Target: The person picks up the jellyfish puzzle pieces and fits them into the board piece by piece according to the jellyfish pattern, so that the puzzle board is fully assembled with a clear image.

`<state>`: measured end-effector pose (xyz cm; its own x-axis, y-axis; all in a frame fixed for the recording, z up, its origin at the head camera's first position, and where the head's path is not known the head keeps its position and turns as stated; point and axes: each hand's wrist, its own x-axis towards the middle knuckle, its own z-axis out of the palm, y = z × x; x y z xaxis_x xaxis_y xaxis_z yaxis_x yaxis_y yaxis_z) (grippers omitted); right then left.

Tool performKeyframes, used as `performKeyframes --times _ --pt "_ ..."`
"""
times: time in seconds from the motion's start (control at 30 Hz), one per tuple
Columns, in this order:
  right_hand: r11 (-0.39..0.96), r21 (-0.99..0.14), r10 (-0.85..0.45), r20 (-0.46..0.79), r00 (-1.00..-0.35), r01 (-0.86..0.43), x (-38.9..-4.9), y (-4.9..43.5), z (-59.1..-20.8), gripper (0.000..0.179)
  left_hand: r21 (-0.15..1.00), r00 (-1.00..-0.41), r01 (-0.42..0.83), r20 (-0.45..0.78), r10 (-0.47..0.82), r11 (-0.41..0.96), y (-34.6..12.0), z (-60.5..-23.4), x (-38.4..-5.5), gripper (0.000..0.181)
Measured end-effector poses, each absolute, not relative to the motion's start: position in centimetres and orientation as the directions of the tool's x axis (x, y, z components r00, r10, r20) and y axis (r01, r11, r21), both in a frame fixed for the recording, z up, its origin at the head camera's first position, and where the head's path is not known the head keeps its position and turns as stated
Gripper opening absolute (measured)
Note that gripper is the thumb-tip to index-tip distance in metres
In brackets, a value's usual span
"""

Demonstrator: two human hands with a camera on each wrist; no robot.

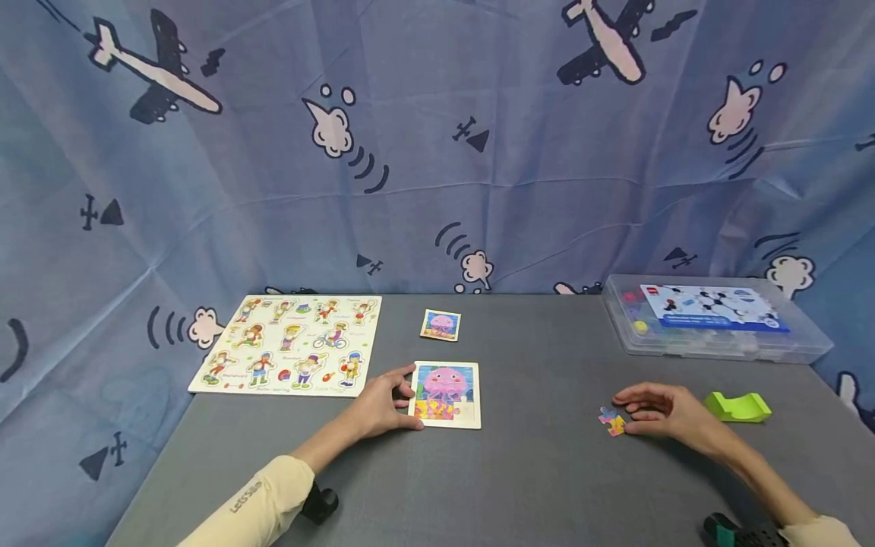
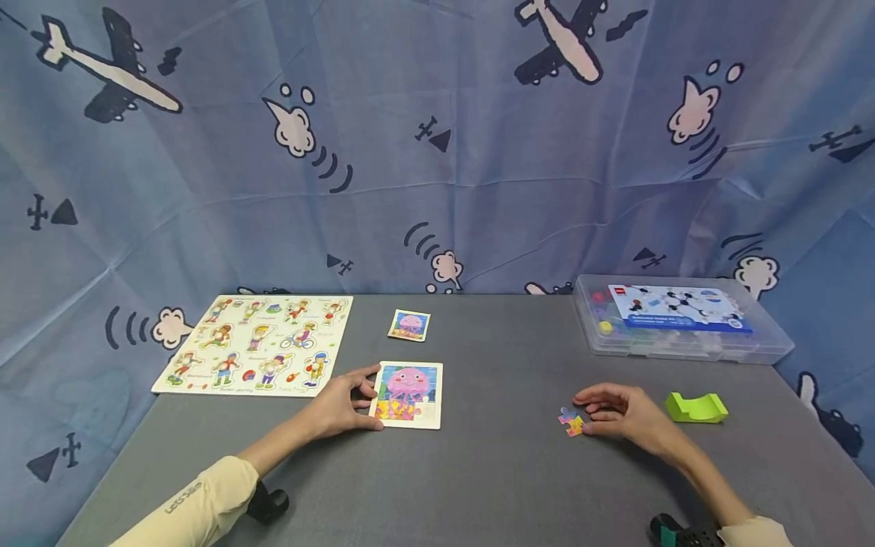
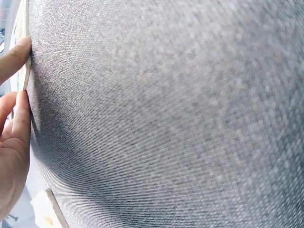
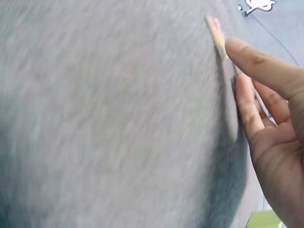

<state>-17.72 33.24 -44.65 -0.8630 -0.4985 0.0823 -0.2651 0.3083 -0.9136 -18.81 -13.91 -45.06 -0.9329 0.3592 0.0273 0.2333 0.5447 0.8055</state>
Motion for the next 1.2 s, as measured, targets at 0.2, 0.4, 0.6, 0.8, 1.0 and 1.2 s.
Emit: performKeyframes --times 0.2,0.4,0.6,0.8,1.0,1.2 --pt "0.334 -0.916 -0.509 0.022 -0.861 -0.22 -17.7 33.8 -44.9 0.04 0.807 -0.93 0.24 0.031 0.367 0.54 -13.9 -45.2 -18.9 0.037" --pt "0.401 -0.875 -0.488 0.048 -0.871 -0.273 -17.9 33.5 -44.9 0.031 0.81 -0.931 0.233 0.026 0.364 0.539 -13.8 -45.0 -18.9 0.037" --pt "0.365 -0.893 -0.445 0.081 -0.892 -0.263 -17.7 33.7 -44.9 0.031 0.812 -0.931 0.231 0.024 0.364 0.537 -13.8 -45.0 -18.9 0.037" --pt "0.291 -0.945 -0.423 0.014 -0.906 -0.15 -17.7 33.9 -44.5 0.032 0.815 -0.933 0.222 0.017 0.361 0.536 -14.0 -45.1 -19.0 0.037" --pt "0.197 -0.98 -0.357 -0.051 -0.933 -0.022 -17.5 33.3 -44.6 0.029 0.819 -0.93 0.226 0.019 0.368 0.527 -14.0 -45.0 -19.0 0.037" --pt "0.109 -0.981 -0.237 -0.185 -0.954 0.163 -16.9 32.5 -44.3 0.026 0.816 -0.93 0.229 0.021 0.368 0.531 -14.0 -45.0 -19.0 0.037"
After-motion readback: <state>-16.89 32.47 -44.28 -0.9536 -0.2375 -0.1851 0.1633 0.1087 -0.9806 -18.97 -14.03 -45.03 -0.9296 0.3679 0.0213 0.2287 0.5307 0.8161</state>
